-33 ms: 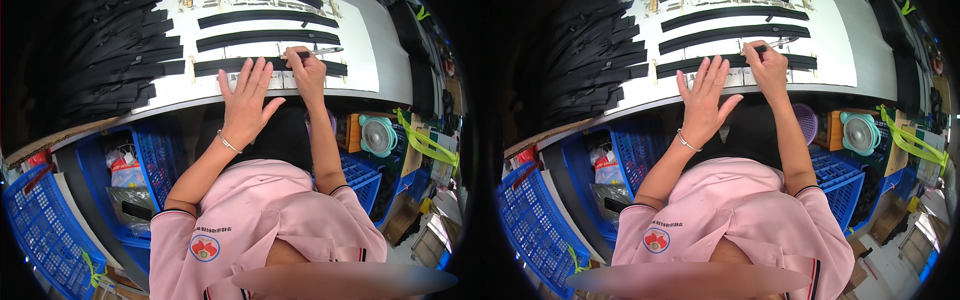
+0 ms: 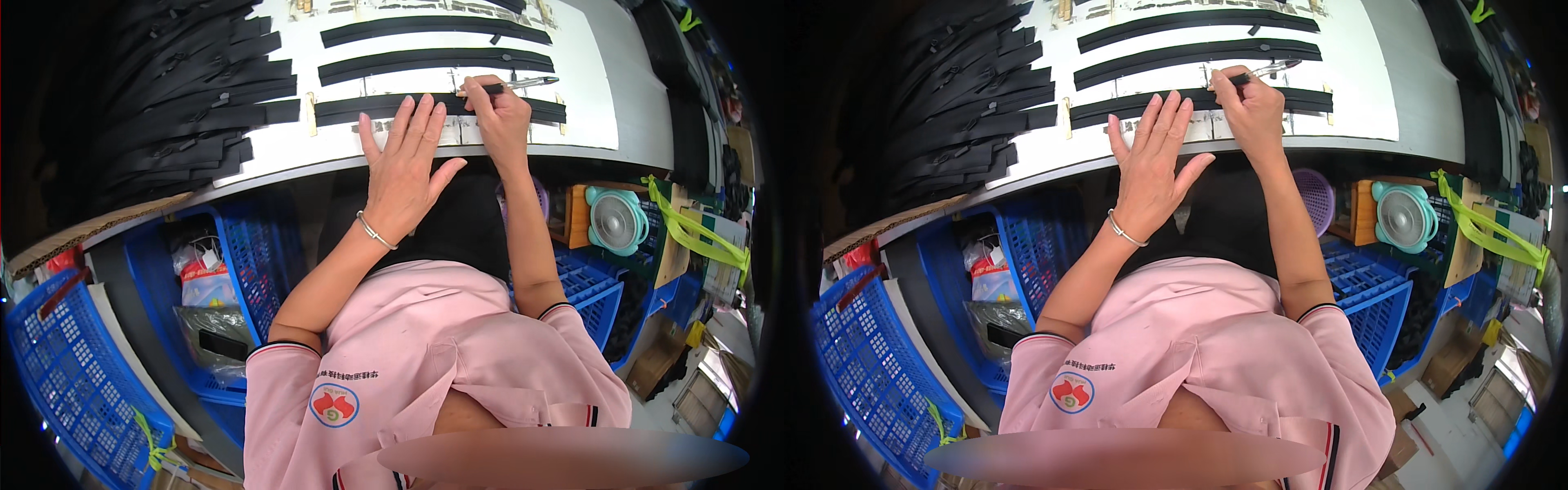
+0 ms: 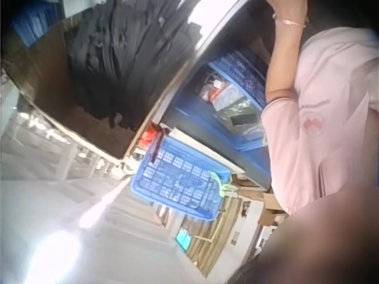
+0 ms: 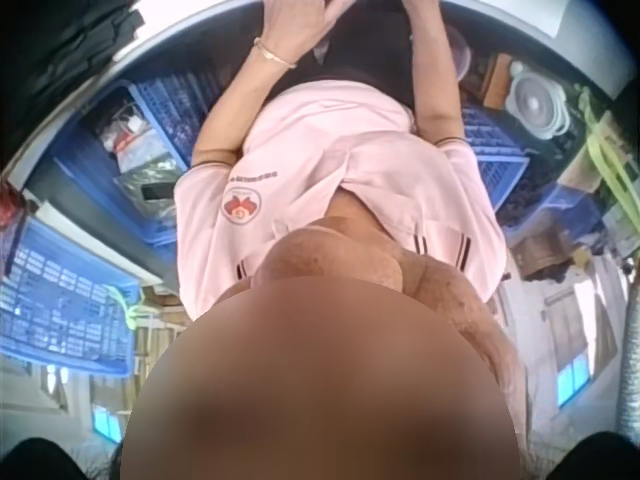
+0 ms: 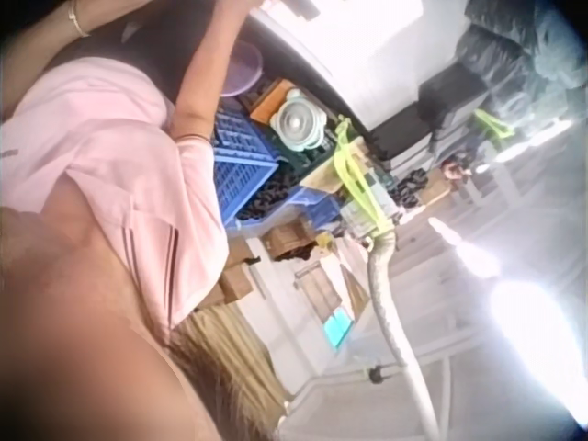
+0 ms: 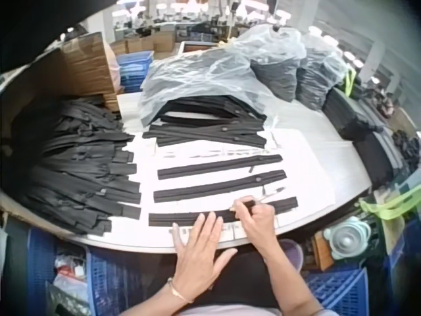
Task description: Marking black webbing straps with a pen using a template on a workbench.
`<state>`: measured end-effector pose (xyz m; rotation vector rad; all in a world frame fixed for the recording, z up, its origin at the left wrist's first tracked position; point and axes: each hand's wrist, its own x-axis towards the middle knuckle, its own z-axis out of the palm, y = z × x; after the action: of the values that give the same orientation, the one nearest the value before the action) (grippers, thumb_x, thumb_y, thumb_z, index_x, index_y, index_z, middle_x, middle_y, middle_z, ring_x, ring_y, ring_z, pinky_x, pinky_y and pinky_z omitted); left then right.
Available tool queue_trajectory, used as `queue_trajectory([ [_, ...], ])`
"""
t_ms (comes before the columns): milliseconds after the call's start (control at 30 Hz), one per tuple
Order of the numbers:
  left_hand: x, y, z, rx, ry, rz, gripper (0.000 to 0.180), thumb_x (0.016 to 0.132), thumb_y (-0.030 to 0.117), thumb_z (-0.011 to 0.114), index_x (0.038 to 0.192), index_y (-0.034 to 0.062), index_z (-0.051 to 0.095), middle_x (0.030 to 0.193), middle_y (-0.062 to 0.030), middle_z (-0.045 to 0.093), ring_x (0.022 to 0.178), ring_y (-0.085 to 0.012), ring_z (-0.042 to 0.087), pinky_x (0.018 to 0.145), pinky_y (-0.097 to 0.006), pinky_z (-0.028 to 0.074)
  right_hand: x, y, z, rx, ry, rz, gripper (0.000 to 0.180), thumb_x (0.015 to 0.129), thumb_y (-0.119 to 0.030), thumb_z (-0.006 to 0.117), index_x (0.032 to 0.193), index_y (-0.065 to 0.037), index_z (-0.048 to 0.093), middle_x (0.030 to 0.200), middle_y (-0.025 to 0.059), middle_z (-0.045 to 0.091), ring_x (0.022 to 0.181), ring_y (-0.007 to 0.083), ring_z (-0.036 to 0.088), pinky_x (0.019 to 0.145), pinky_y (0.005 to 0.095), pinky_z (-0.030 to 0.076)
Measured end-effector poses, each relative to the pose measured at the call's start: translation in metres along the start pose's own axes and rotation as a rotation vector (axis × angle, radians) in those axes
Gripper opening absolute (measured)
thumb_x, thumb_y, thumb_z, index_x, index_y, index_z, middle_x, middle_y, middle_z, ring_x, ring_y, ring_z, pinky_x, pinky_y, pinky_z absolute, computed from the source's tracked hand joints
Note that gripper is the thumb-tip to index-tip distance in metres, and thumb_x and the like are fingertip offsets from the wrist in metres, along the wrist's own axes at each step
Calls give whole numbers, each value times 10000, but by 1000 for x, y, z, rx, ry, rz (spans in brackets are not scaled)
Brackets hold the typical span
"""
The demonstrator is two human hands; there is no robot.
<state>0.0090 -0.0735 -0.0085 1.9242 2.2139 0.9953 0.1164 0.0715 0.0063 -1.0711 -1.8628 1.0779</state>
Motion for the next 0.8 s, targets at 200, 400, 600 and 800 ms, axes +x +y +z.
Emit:
queue_trajectory([
  [200,2,2,7,40,-13,-1,698,891,406,736,1459,63,519,1514,-90,501,1438,-268,403,1173,-664,141,2,13,0,-23,34,-82,180,965,-177,697,892,-17,731,660,20,686,585,45,611,533,218,451],
  [400,2,1,8,44,-27,-22,671,889,375,746,1460,96,531,1518,-75,506,1448,-256,401,1186,-627,116,1,14,-2,-10,36,-107,168,953,-165,690,867,-25,730,634,24,672,550,56,589,519,241,440],
  [600,3,3,9,82,-32,-30,656,889,366,751,1461,127,539,1528,-58,506,1459,-245,399,1198,-594,95,1,20,-7,6,-45,-157,181,931,-163,687,817,-28,727,597,18,649,505,76,553,502,263,427],
  [800,3,2,11,89,-14,-11,654,881,360,757,1446,106,548,1509,-66,520,1447,-249,413,1199,-611,97,1,22,-5,-56,-34,-212,192,922,-171,690,796,-32,730,574,23,625,477,96,550,484,279,425],
])
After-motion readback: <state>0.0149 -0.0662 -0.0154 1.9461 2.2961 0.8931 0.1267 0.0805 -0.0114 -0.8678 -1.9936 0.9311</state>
